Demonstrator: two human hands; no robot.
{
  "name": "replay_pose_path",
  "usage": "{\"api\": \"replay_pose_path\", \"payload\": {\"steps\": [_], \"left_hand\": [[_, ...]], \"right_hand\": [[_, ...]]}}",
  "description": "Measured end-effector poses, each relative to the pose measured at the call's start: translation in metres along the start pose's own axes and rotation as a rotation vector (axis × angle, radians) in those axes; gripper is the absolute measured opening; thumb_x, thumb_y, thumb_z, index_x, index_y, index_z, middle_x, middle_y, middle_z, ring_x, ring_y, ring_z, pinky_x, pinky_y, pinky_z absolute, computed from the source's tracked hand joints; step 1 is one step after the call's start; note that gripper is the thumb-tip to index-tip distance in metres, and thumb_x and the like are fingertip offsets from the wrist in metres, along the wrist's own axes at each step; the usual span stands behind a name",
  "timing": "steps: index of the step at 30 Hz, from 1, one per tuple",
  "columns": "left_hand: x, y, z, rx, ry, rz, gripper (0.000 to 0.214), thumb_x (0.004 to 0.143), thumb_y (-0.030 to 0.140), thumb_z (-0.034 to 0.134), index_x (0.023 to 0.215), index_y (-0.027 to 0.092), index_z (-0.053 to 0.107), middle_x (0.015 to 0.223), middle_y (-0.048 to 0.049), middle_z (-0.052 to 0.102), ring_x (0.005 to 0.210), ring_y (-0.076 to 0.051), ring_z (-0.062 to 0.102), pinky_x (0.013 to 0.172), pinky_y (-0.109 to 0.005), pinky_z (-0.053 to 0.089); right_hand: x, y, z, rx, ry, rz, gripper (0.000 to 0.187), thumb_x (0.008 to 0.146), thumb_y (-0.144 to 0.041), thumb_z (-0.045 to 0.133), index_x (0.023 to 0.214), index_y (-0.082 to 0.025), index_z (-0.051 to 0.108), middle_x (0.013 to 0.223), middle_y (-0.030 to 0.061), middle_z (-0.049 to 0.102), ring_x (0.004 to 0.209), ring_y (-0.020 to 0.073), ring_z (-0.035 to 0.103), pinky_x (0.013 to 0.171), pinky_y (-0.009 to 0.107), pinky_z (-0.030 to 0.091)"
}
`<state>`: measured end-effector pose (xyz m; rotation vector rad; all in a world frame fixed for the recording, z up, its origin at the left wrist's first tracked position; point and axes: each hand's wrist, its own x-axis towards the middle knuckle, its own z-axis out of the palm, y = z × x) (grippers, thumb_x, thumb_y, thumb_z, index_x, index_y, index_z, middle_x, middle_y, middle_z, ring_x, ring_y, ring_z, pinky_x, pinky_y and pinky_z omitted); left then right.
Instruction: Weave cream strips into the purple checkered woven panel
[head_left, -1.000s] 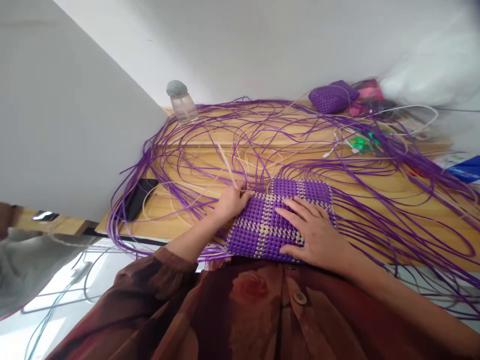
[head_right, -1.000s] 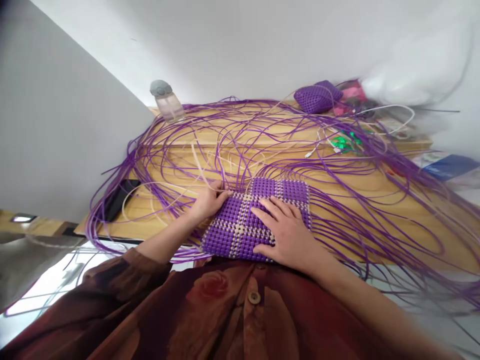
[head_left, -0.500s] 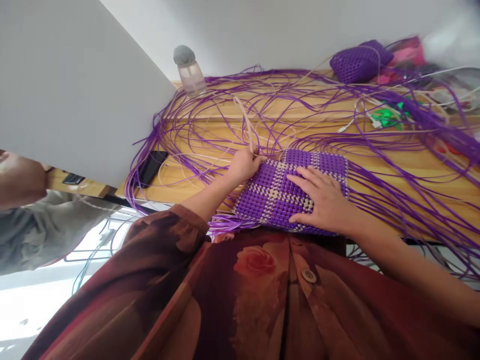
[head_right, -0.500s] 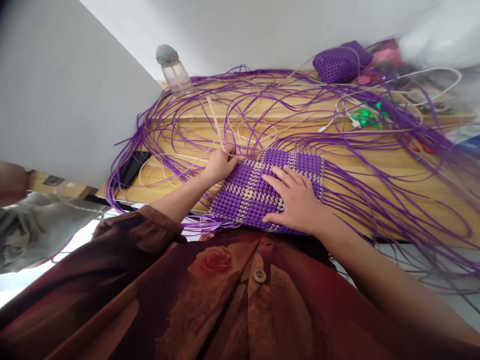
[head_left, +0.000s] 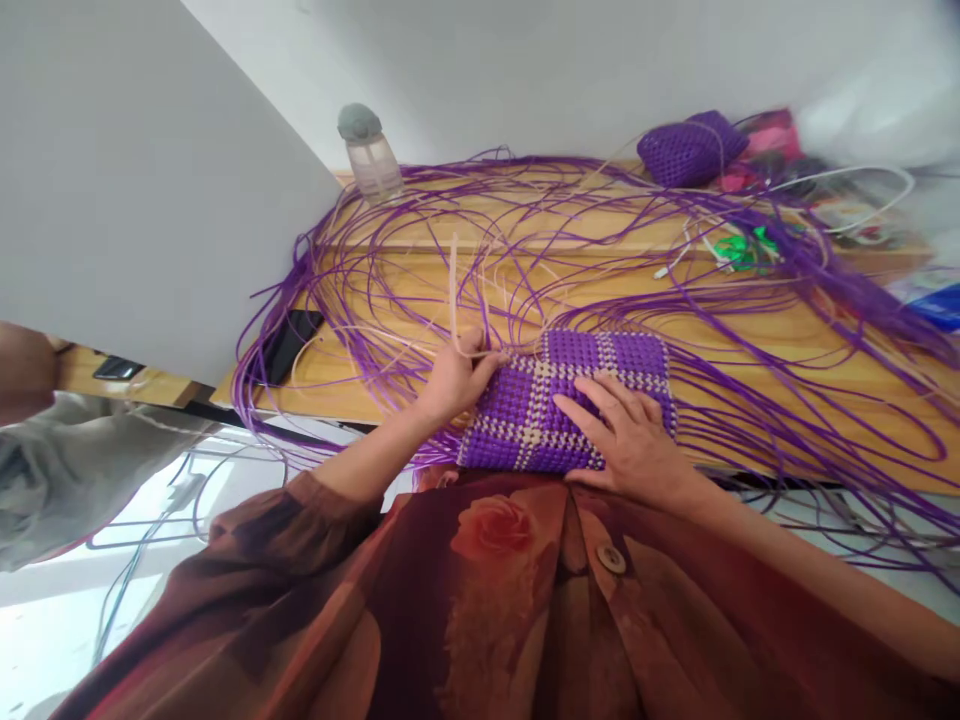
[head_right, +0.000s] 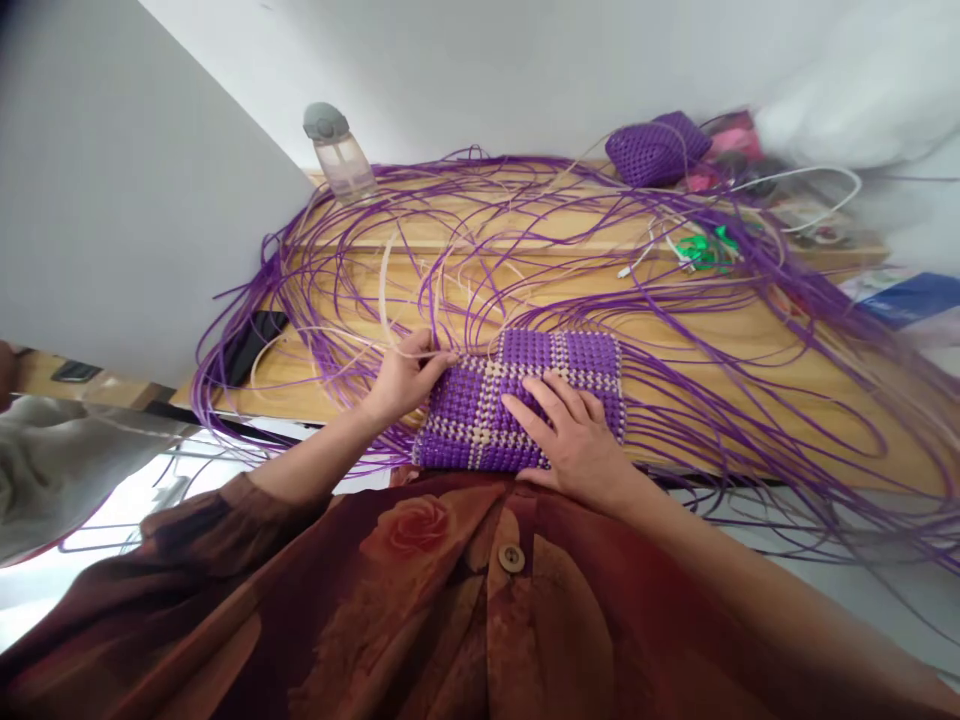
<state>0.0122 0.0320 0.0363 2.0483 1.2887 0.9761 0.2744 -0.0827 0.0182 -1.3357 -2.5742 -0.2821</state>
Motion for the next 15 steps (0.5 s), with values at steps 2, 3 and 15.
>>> {"api": "replay_pose_path", "payload": {"steps": [2,3,15], "left_hand": [[-0.007,-0.003,0.001,-0.043,-0.003,-0.025,0.027,0.087,0.035,0.059,0.071,0.019,0.045,0.063,0.0045,0.043,0.060,-0.011,0.041,0.059,-0.025,0.031],[-0.009,-0.003,0.001,-0.055,-0.014,-0.025,0.027,0.087,0.036,0.058,0.072,0.019,0.045,0.064,0.0044,0.044,0.060,-0.011,0.041,0.059,-0.025,0.031],[-0.001,-0.004,0.003,0.243,-0.285,-0.153,0.019,0.089,0.033,0.056,0.076,0.021,0.047,0.065,0.0010,0.050,0.064,-0.016,0.049,0.063,-0.029,0.033]], "right_hand": [[-0.003,0.005,0.000,0.006,0.007,-0.053,0.077,0.083,-0.058,0.066,0.148,-0.023,0.043,0.150,0.0155,0.045,0.139,0.0356,0.035,0.106,0.050,0.034],[-0.003,0.008,0.000,0.010,-0.001,-0.071,0.075,0.084,-0.055,0.066,0.148,-0.023,0.044,0.149,0.0151,0.045,0.138,0.0352,0.037,0.105,0.049,0.035],[0.009,0.017,0.001,0.082,-0.100,-0.155,0.068,0.078,-0.030,0.072,0.143,-0.027,0.051,0.134,0.0095,0.057,0.120,0.0320,0.044,0.095,0.046,0.040]]}}
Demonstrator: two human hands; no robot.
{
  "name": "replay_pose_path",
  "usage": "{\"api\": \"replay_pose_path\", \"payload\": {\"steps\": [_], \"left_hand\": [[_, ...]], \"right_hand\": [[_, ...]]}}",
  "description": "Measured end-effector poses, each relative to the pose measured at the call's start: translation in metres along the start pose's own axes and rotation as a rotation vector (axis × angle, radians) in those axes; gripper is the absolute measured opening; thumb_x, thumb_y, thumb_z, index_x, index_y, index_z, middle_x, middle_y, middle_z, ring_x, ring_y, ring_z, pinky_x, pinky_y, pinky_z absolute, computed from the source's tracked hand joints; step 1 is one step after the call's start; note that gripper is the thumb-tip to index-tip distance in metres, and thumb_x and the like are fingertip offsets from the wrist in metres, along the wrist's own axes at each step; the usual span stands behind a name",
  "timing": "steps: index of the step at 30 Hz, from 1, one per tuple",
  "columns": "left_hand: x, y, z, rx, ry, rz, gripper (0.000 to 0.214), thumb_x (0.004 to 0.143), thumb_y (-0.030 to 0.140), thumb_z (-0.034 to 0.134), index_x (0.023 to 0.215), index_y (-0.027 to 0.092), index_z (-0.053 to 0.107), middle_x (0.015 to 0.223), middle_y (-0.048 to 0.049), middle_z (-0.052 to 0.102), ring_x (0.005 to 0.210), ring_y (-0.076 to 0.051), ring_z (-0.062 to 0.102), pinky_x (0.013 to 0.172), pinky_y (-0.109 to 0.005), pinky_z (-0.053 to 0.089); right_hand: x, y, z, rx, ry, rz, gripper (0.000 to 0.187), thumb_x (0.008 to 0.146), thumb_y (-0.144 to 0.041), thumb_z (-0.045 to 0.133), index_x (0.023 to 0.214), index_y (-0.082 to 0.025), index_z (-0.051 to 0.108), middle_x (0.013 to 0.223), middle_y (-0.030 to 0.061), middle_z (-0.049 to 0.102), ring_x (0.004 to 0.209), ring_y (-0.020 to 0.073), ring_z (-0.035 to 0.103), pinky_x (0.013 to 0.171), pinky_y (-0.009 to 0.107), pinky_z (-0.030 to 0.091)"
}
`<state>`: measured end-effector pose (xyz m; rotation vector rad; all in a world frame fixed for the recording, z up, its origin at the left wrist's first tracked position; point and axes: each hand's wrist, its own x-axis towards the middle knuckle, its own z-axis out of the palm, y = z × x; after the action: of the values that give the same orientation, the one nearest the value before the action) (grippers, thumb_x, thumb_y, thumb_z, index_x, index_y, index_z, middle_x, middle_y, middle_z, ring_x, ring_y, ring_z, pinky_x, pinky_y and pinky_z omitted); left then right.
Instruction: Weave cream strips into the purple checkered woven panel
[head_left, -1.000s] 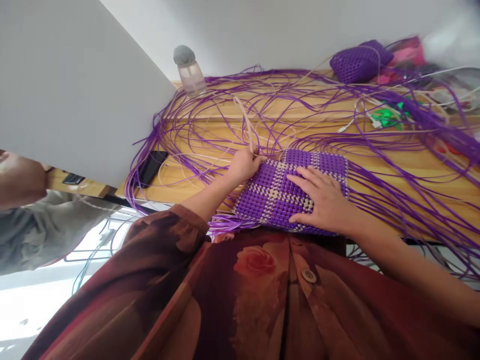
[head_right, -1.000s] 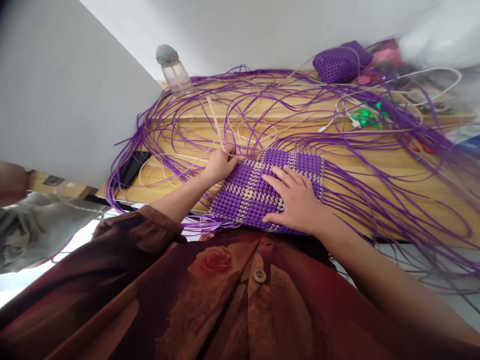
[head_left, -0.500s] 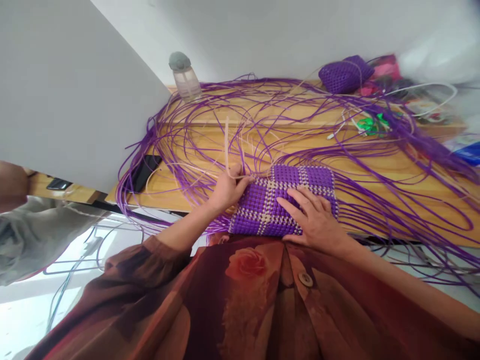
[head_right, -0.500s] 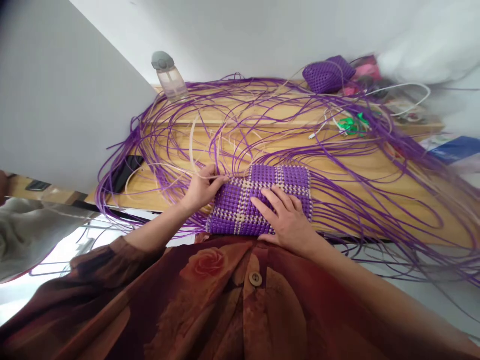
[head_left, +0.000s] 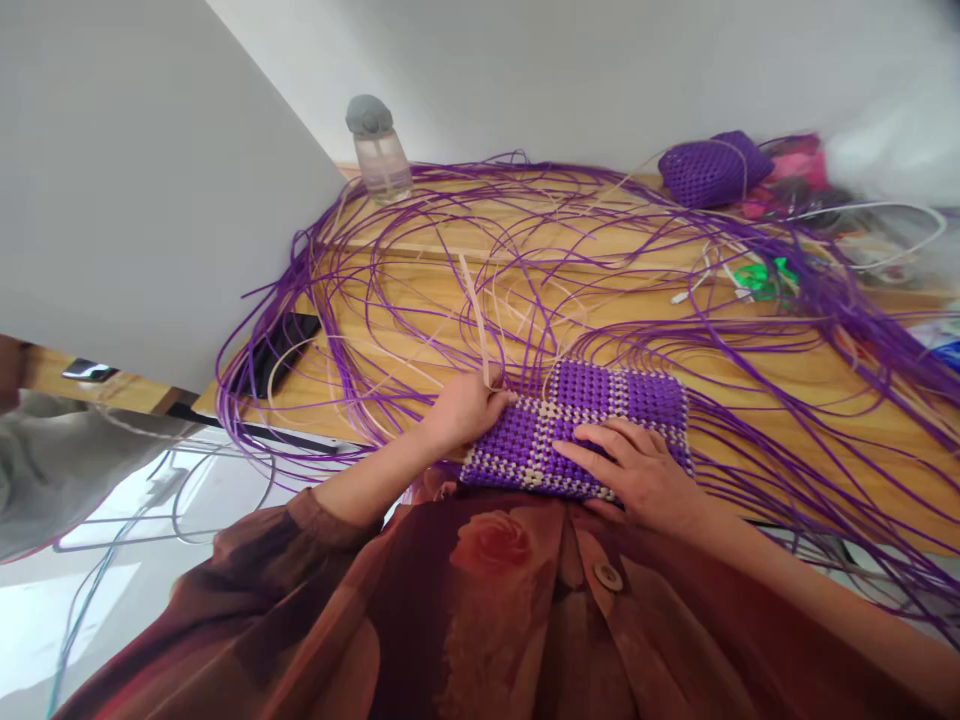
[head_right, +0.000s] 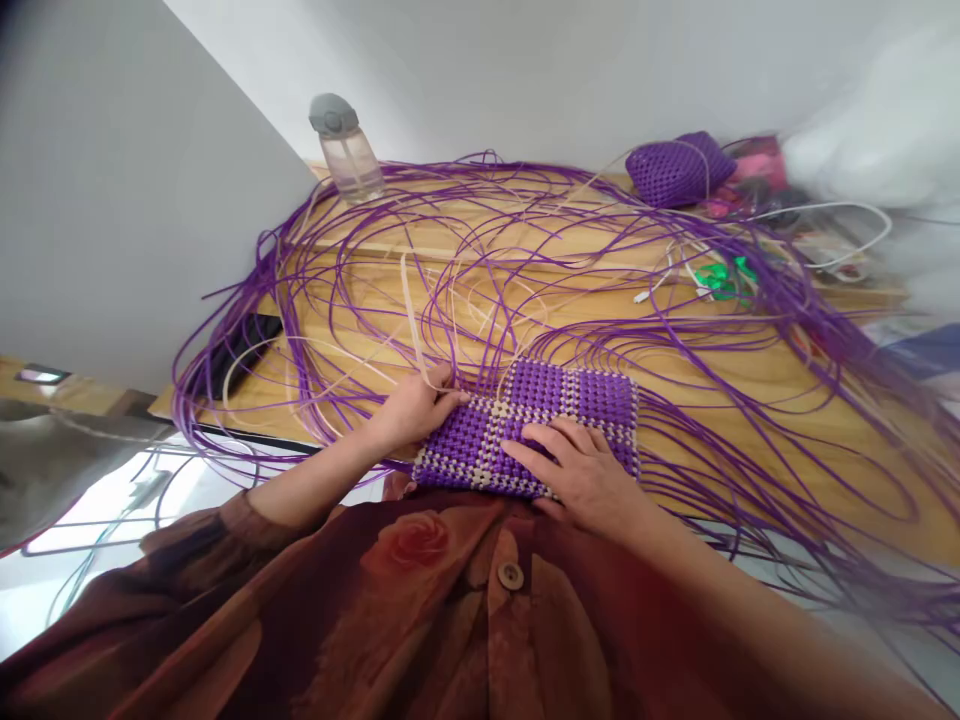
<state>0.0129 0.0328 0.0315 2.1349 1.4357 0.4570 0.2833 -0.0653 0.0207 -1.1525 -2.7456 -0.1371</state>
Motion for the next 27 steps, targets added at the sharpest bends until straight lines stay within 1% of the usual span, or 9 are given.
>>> {"api": "replay_pose_path", "payload": {"steps": [3,6,11,13,18,20,23,25,27], "left_hand": [[0.007,0.000,0.000,-0.031,-0.039,-0.019,0.019,0.087,0.032,0.058,0.075,0.020,0.049,0.065,0.0014,0.051,0.064,-0.016,0.049,0.063,-0.028,0.034],[0.011,-0.006,-0.005,-0.236,-0.108,-0.011,0.022,0.086,0.036,0.060,0.074,0.019,0.052,0.067,0.0019,0.053,0.065,-0.014,0.050,0.063,-0.026,0.037],[0.013,-0.016,-0.015,-0.587,-0.316,-0.001,0.028,0.079,0.041,0.068,0.078,0.017,0.054,0.066,0.0041,0.050,0.061,-0.011,0.046,0.059,-0.024,0.038],[0.013,-0.016,-0.016,-0.594,-0.351,0.009,0.028,0.075,0.038,0.072,0.082,0.016,0.056,0.069,0.0035,0.053,0.063,-0.011,0.048,0.061,-0.024,0.040],[0.013,-0.010,-0.017,-0.364,-0.269,-0.039,0.017,0.075,0.027,0.070,0.083,0.016,0.060,0.070,0.0026,0.056,0.067,-0.013,0.049,0.064,-0.025,0.038],[0.014,-0.011,-0.018,-0.439,-0.314,-0.062,0.018,0.074,0.027,0.071,0.079,0.017,0.058,0.069,0.0031,0.055,0.065,-0.012,0.049,0.062,-0.024,0.039],[0.013,-0.016,-0.023,-0.723,-0.457,-0.147,0.023,0.076,0.032,0.072,0.079,0.016,0.056,0.068,0.0036,0.054,0.061,-0.010,0.049,0.056,-0.021,0.040],[0.011,-0.019,-0.025,-0.855,-0.525,-0.227,0.023,0.077,0.033,0.071,0.085,0.016,0.057,0.070,0.0032,0.055,0.059,-0.009,0.050,0.052,-0.020,0.040],[0.009,-0.020,-0.027,-0.899,-0.539,-0.286,0.024,0.076,0.031,0.072,0.086,0.016,0.057,0.071,0.0026,0.056,0.058,-0.009,0.050,0.049,-0.019,0.041]], "right_hand": [[0.004,0.005,0.001,0.101,-0.057,0.048,0.074,0.072,-0.027,0.074,0.142,-0.029,0.052,0.133,0.0087,0.057,0.117,0.0311,0.045,0.093,0.045,0.042],[0.006,0.012,-0.007,0.225,-0.091,0.036,0.074,0.072,-0.022,0.072,0.143,-0.031,0.052,0.133,0.0085,0.057,0.118,0.0295,0.046,0.096,0.045,0.042],[0.017,0.025,-0.024,0.443,-0.176,0.021,0.053,0.086,-0.026,0.067,0.137,-0.035,0.059,0.125,0.0077,0.061,0.113,0.0248,0.052,0.097,0.042,0.045],[0.024,0.030,-0.024,0.511,-0.209,0.045,0.046,0.090,-0.031,0.064,0.135,-0.035,0.061,0.121,0.0073,0.063,0.110,0.0234,0.055,0.095,0.040,0.046],[0.038,0.045,-0.010,0.616,-0.292,0.097,0.043,0.086,-0.048,0.068,0.128,-0.038,0.066,0.112,0.0066,0.061,0.102,0.0227,0.059,0.089,0.039,0.050],[0.040,0.051,-0.007,0.665,-0.302,0.081,0.041,0.085,-0.047,0.069,0.125,-0.039,0.067,0.110,0.0051,0.061,0.099,0.0213,0.060,0.087,0.037,0.051],[0.043,0.057,-0.005,0.747,-0.273,0.110,0.036,0.090,-0.041,0.065,0.125,-0.037,0.066,0.105,0.0032,0.064,0.092,0.0172,0.062,0.080,0.031,0.051],[0.045,0.057,-0.004,0.773,-0.240,0.178,0.032,0.091,-0.039,0.063,0.122,-0.033,0.067,0.096,0.0018,0.066,0.079,0.0138,0.062,0.071,0.027,0.050],[0.048,0.057,-0.002,0.775,-0.205,0.247,0.026,0.091,-0.039,0.063,0.114,-0.029,0.070,0.084,0.0004,0.065,0.065,0.0114,0.058,0.063,0.026,0.047]]}}
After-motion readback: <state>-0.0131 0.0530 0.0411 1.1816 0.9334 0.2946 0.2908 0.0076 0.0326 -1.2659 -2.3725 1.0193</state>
